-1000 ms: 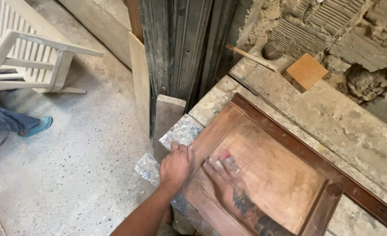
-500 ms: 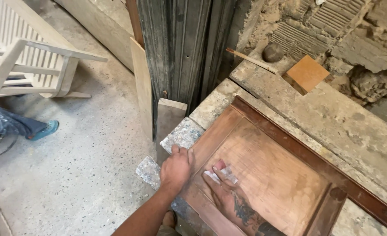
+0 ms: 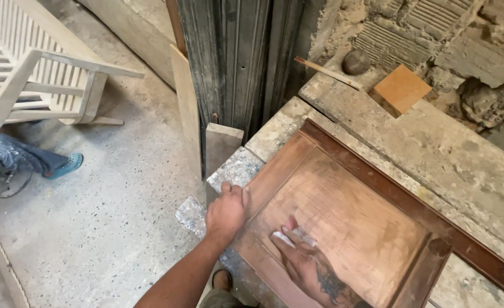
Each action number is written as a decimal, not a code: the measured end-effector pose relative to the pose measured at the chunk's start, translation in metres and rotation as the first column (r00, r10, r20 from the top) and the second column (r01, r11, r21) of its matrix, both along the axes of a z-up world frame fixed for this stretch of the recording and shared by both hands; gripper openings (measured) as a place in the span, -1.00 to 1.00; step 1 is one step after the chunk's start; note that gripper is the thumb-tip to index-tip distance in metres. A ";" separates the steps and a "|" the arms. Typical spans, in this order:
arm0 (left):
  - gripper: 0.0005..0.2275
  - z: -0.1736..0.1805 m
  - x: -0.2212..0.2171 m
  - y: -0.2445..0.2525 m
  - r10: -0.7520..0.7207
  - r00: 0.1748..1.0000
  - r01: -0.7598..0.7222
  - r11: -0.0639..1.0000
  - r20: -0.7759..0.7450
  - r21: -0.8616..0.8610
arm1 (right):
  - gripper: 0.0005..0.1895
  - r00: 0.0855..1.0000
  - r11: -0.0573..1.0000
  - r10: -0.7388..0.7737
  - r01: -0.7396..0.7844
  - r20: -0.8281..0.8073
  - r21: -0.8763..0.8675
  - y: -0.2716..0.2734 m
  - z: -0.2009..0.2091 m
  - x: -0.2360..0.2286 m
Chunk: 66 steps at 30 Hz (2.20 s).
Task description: Sanding a wooden cabinet door frame manually with sandpaper on a workbench
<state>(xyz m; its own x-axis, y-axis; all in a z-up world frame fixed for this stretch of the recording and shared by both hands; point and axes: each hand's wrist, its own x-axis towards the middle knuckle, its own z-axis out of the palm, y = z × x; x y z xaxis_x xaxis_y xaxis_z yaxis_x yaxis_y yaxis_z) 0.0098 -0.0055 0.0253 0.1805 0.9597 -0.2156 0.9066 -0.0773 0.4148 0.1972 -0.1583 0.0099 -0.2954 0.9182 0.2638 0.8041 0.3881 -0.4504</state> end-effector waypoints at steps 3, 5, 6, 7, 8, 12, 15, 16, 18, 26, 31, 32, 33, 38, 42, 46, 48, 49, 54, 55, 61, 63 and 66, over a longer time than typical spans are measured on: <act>-0.54 0.009 0.003 0.003 0.002 1.000 -0.001 0.999 0.027 -0.046 | -0.51 0.996 0.997 0.039 -0.044 -0.078 -0.061 -0.009 -0.005 0.004; -0.53 0.004 0.002 0.002 0.012 1.000 -0.012 0.998 0.007 -0.056 | -0.53 0.992 0.999 -0.047 0.049 -0.115 0.011 -0.010 0.004 -0.006; -0.53 -0.002 0.002 0.003 0.015 1.000 -0.015 0.998 0.002 -0.069 | -0.53 0.992 0.999 -0.045 0.045 -0.120 -0.001 -0.002 -0.008 -0.010; -0.54 -0.010 0.002 0.003 0.009 1.000 -0.009 1.000 -0.025 -0.003 | -0.58 0.995 0.990 -0.082 0.088 -0.059 0.108 0.005 -0.021 -0.015; -0.55 -0.017 0.003 0.002 -0.001 0.999 0.003 0.998 -0.049 0.059 | -0.61 0.992 0.969 -0.127 0.124 0.001 0.215 0.009 -0.033 -0.018; -0.55 -0.020 0.000 -0.002 -0.010 1.000 0.013 0.996 -0.027 0.090 | -0.49 0.997 0.996 -0.053 0.048 -0.063 -0.078 0.008 -0.021 -0.019; -0.55 -0.008 -0.001 -0.002 -0.005 1.000 0.005 0.999 -0.004 0.039 | -0.44 0.995 0.984 -0.096 0.095 0.001 -0.154 -0.016 -0.003 -0.012; -0.54 -0.008 -0.001 -0.003 -0.004 1.000 0.004 0.999 0.000 0.038 | -0.47 0.997 0.986 -0.078 0.075 -0.013 -0.151 -0.029 0.003 -0.008; -0.54 -0.011 -0.001 -0.001 -0.018 1.000 0.018 0.999 0.012 0.040 | -0.49 0.997 0.987 -0.074 0.071 -0.019 -0.145 -0.044 0.012 -0.005; -0.54 -0.016 -0.008 -0.002 -0.037 0.998 0.033 0.998 0.058 0.061 | -0.31 0.983 0.972 -0.159 0.140 -0.091 -0.191 -0.021 0.013 -0.039; -0.52 -0.002 -0.016 -0.006 -0.105 0.992 0.099 0.992 0.073 0.075 | -0.46 0.971 0.959 -0.238 0.236 0.009 -0.156 -0.026 0.002 -0.049; -0.51 0.003 -0.020 -0.008 -0.134 0.988 0.129 0.989 0.071 0.079 | -0.44 0.975 0.967 -0.214 0.221 0.066 -0.126 -0.033 0.003 -0.049; -0.51 -0.005 -0.016 -0.007 -0.151 0.986 0.145 0.986 0.074 0.083 | -0.44 0.971 0.964 -0.231 0.238 0.069 -0.121 -0.046 0.004 -0.035; -0.59 -0.020 -0.023 -0.011 -0.113 0.992 0.100 0.979 0.064 0.177 | -0.56 0.950 0.911 -0.276 0.210 -0.145 -0.354 -0.085 0.016 -0.009; -0.62 -0.045 -0.022 -0.013 -0.072 0.997 0.066 0.937 0.006 0.344 | -0.55 0.960 0.941 -0.251 0.211 -0.126 -0.263 -0.065 -0.005 -0.023; -0.61 -0.040 -0.016 -0.015 -0.039 0.999 0.041 0.936 -0.012 0.350 | -0.50 0.977 0.970 -0.169 0.143 -0.126 -0.195 -0.025 -0.006 -0.041; -0.60 -0.040 -0.016 -0.018 -0.019 1.000 0.021 0.934 -0.010 0.356 | -0.48 0.981 0.947 -0.171 0.139 -0.088 -0.289 -0.026 0.027 -0.040; -0.61 -0.042 -0.014 -0.020 0.003 0.999 0.014 0.925 -0.045 0.381 | -0.61 0.988 0.965 -0.107 0.077 -0.109 -0.250 -0.033 0.055 -0.035; -0.57 -0.039 -0.009 -0.018 0.014 0.994 0.019 0.948 -0.104 0.317 | -0.66 0.997 0.964 -0.071 0.060 -0.035 -0.259 -0.081 0.054 0.009; -0.59 -0.040 -0.008 -0.018 0.032 0.994 0.006 0.935 -0.102 0.354 | -0.66 0.996 0.990 -0.083 0.079 -0.034 -0.116 -0.082 0.047 0.012; -0.58 -0.040 -0.012 -0.023 0.059 0.988 -0.010 0.946 -0.142 0.325 | -0.58 0.686 0.523 -0.663 0.135 -0.301 -0.842 -0.010 0.079 -0.040; -0.55 -0.038 -0.006 -0.020 0.051 0.991 -0.011 0.954 -0.125 0.300 | -0.52 0.931 0.687 -0.341 0.149 -0.134 -0.711 0.004 0.058 -0.040; -0.58 -0.037 -0.007 -0.019 0.052 0.991 -0.003 0.933 -0.126 0.361 | -0.62 0.127 0.558 -0.806 -0.162 -0.578 -0.814 -0.006 0.066 -0.042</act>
